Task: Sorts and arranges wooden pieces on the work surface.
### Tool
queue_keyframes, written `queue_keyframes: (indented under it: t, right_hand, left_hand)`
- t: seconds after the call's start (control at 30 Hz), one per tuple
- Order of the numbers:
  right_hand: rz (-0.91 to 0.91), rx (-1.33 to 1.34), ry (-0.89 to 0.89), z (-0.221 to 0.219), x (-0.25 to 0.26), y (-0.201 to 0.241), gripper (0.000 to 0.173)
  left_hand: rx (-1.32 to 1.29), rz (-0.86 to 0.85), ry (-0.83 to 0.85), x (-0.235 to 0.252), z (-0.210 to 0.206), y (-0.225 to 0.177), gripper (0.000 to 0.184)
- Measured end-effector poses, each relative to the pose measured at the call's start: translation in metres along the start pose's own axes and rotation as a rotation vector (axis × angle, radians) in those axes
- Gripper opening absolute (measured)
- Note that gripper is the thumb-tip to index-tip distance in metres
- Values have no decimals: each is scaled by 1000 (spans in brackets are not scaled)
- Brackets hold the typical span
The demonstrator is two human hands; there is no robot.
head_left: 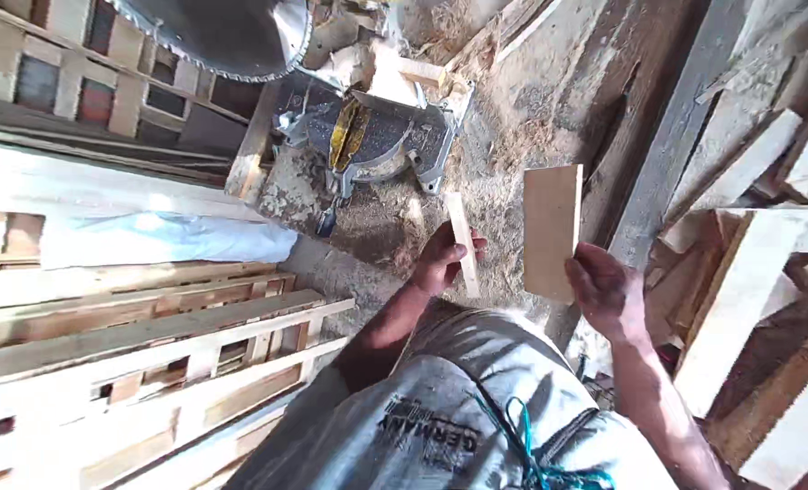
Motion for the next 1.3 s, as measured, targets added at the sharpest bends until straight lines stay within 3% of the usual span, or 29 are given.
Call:
queue_keyframes:
  t: [0.1, 0.2, 0.43, 0.63, 0.77, 0.83, 0.93, 1.1, 1.3]
  right_hand:
    - [77, -181, 62, -61, -34, 9, 30]
    - [168, -324, 37, -80, -58, 15, 29]
    - [266, -350, -18, -86, -104, 8, 32]
    - [333, -388, -56, -81, -121, 8, 30]
    - [263, -272, 113, -81, -132, -3, 34]
    - [147, -188, 214, -79, -136, -13, 39]
    - [31, -144, 205, -62, -141, -26, 38]
    - [-75, -76, -91, 10, -160, -56, 38]
    - [-93, -68, -398, 94, -166, -78, 34]
  left_hand:
    - [57, -91, 64, -10, -32, 5, 80]
    - [36, -114, 91, -21, -43, 17, 87]
    - [49, -84, 158, -44, -60, 34, 101]
    - [113, -38, 192, -55, -72, 44, 83]
    - [241, -22, 187, -59, -70, 56, 80]
    - [409, -44, 166, -54, -65, 53, 85]
    - [931, -72, -6, -46, -44, 38, 95]
    - [1638, 31, -197, -32, 1, 29, 104]
    - [1920, 25, -343, -33, 19, 52, 98]
Point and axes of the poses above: each hand's wrist, its own x-axis towards the middle knuckle, its own z-axis out of the back of the hand, y = z × x, the point moved 6 cm from there along x, towards the middle knuckle, and after that the axes turned 12 degrees about x, right-handed, at the moved point
